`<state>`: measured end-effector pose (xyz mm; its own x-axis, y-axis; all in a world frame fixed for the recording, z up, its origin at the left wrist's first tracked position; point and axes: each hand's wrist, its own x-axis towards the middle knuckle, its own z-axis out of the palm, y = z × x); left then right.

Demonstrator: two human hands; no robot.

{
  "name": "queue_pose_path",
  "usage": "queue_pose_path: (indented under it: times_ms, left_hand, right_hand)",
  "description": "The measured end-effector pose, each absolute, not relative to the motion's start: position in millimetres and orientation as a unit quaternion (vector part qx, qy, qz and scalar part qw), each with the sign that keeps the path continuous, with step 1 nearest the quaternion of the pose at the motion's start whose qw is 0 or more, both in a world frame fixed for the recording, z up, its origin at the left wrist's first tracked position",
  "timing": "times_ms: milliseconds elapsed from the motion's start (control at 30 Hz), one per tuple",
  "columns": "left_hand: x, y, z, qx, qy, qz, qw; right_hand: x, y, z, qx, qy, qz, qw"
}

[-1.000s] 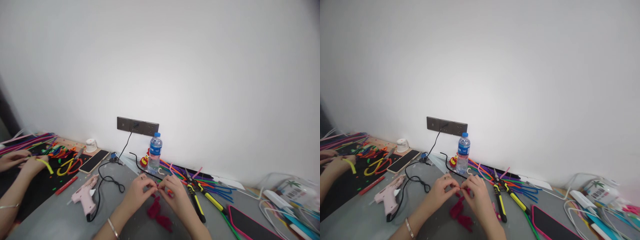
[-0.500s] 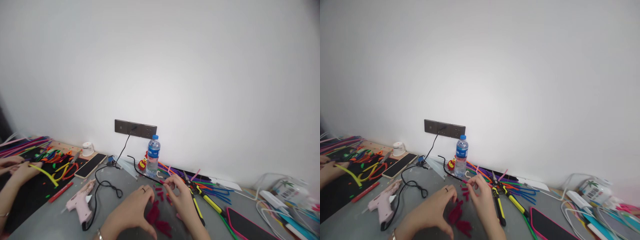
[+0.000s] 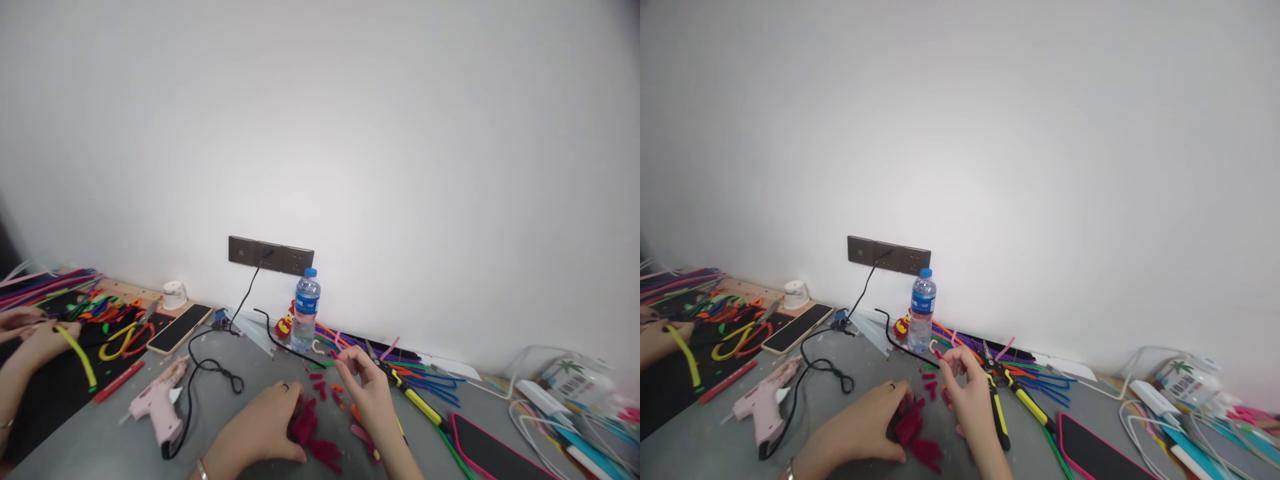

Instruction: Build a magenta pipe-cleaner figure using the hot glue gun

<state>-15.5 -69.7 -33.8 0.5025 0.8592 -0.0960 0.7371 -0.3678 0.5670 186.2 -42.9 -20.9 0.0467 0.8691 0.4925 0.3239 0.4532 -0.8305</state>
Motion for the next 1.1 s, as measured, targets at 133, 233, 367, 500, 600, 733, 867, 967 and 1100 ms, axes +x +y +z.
queue_pose_path:
  times_ms: [133,233,367,500,600,733,867,967,1100]
  left_hand:
    - [-15.5,-70.5,-32.1,0.824,0.483,0.112,0.273]
    - [-14.8,-70.7,-32.1,0.831,0.477,0.116,0.264]
    - [-14.9,-69.6,-32.9,0.824,0.470,0.154,0.276]
    - [-15.8,-66.5,-29.7,0.816,0.453,0.202,0.297]
    - [-15.2,-62.2,-26.6,0.805,0.446,0.243,0.306]
    - [-14.1,-55.0,-24.9,0.768,0.441,0.307,0.349]
    - [-14.7,-48.7,-24.1,0.709,0.422,0.380,0.419]
    - [-14.6,-46.1,-23.4,0.654,0.405,0.422,0.479]
    - [-12.5,-46.4,-21.8,0.586,0.386,0.466,0.538]
  right_hand:
    - [186.9,-42.0,-22.8,-0.462,-0.638,0.249,0.563]
    - [186.5,-42.1,-22.7,-0.461,-0.635,0.257,0.564]
    - [186.4,-42.2,-21.2,-0.458,-0.632,0.267,0.565]
    - [186.7,-40.4,-23.9,-0.460,-0.635,0.288,0.550]
    - [186.2,-39.0,-28.7,-0.454,-0.644,0.323,0.525]
    - [185.1,-39.5,-31.3,-0.433,-0.635,0.398,0.500]
    - [185.3,-42.0,-26.6,-0.436,-0.613,0.439,0.490]
    - [185.5,-43.8,-22.6,-0.443,-0.605,0.448,0.486]
    - [184.1,-45.8,-18.7,-0.452,-0.605,0.446,0.481]
